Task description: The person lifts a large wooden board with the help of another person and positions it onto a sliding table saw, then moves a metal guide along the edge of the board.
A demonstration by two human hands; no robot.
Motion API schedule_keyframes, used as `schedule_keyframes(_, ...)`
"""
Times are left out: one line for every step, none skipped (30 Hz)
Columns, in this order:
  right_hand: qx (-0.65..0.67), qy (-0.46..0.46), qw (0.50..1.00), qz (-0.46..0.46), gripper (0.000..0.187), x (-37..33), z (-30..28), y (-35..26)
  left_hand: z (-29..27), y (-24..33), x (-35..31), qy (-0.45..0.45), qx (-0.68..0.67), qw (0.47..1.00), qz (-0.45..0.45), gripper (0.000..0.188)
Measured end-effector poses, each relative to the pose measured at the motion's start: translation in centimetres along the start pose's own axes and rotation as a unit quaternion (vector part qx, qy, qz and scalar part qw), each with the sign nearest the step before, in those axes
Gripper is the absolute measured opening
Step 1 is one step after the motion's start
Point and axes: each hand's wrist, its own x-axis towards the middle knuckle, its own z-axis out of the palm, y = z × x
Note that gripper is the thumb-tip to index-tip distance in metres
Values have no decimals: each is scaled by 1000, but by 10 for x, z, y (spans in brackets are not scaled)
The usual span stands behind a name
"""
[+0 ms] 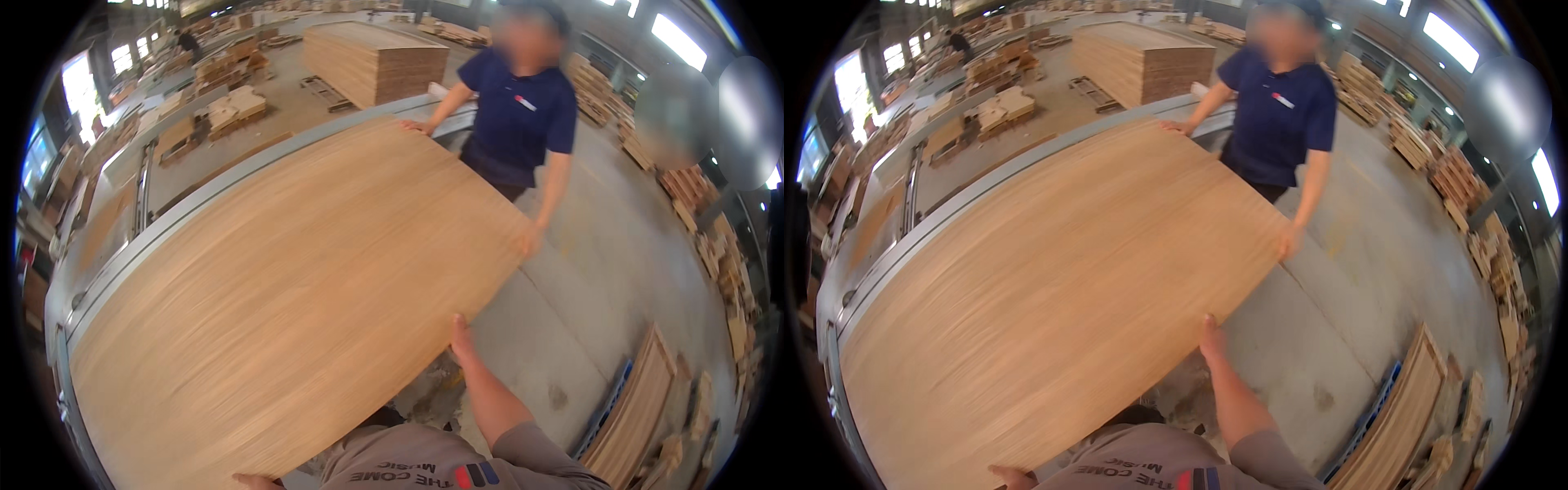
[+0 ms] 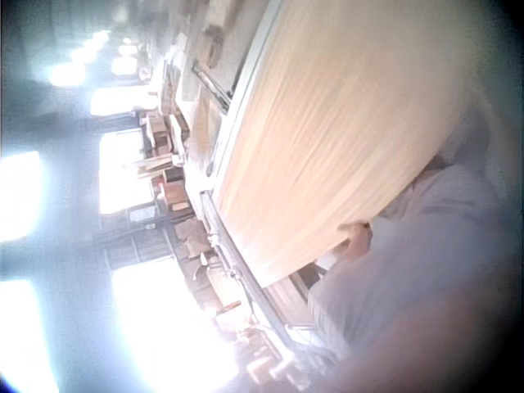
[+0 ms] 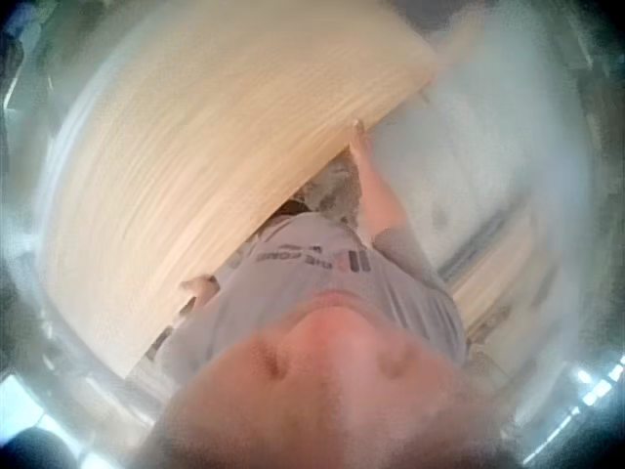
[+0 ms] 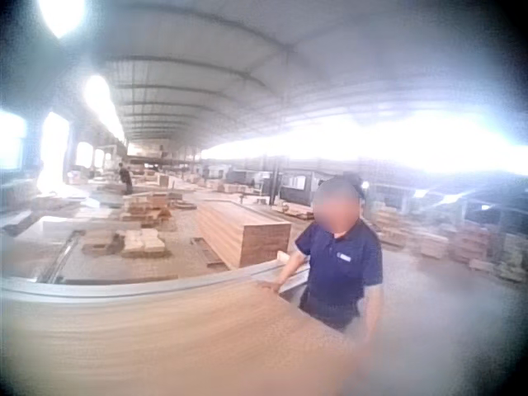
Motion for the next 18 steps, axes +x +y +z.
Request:
schedule_keyframes(10, -32, 999, 32, 68, 11, 3, -7, 7, -4, 0, 8, -8, 1000, -4, 77)
schedule_keyframes(16, -59, 996, 66, 68, 23, 3, -6, 10, -10, 0, 15, -12, 1000, -10, 77)
schedule_keyframes(52, -48, 994, 77, 64, 36, 7, -5, 17, -16, 1, 20, -18, 1000, -15, 77)
schedule_keyframes(89, -33, 992, 88, 61, 51, 10, 3, 24, -21, 3, 19, -24, 999, -22, 77)
schedule_keyframes(129, -27, 986, 98, 59, 67, 16, 13, 29, -24, 1, 20, -33, 999, -29, 77)
schedule_keyframes(111, -48, 985, 123, 56, 83, 6, 25, 35, -29, 0, 25, -38, 998, -39, 77)
schedule_keyframes(99, -67, 983, 142, 54, 103, 2, 34, 57, -24, -9, 38, -35, 995, -84, 80)
schedule_keyframes(128, -47, 984, 118, 54, 108, 8, 31, 69, -24, -17, 51, -26, 995, -85, 81)
schedule_keyframes(156, -30, 982, 98, 54, 107, 8, 25, 77, -27, -25, 67, -16, 994, -88, 82)
schedule_keyframes(165, -53, 979, 110, 54, 110, 5, 16, 80, -33, -29, 63, -14, 994, -88, 82)
schedule_keyframes(170, -67, 975, 126, 54, 114, -2, 7, 84, -40, -31, 58, -11, 994, -89, 82)
schedule_keyframes(170, -51, 977, 122, 56, 122, -7, 2, 90, -49, -27, 31, -10, 996, -86, 82)
schedule_keyframes(172, -33, 977, 119, 58, 129, -11, -1, 94, -61, -29, 19, -13, 997, -80, 81)
schedule_keyframes(170, -21, 978, 118, 60, 134, -17, -3, 93, -74, -35, 14, -18, 997, -76, 81)
schedule_keyframes(197, -26, 975, 102, 60, 145, -20, 3, 104, -75, -42, 13, -19, 998, -64, 80)
schedule_keyframes(223, -29, 970, 88, 60, 159, -24, 7, 113, -76, -53, 9, -22, 998, -59, 79)
schedule_keyframes(248, -34, 965, 75, 60, 168, -28, 13, 125, -74, -70, 8, -27, 998, -54, 78)
schedule_keyframes(242, -45, 966, 75, 61, 178, -31, 19, 138, -73, -90, 6, -36, 998, -55, 77)
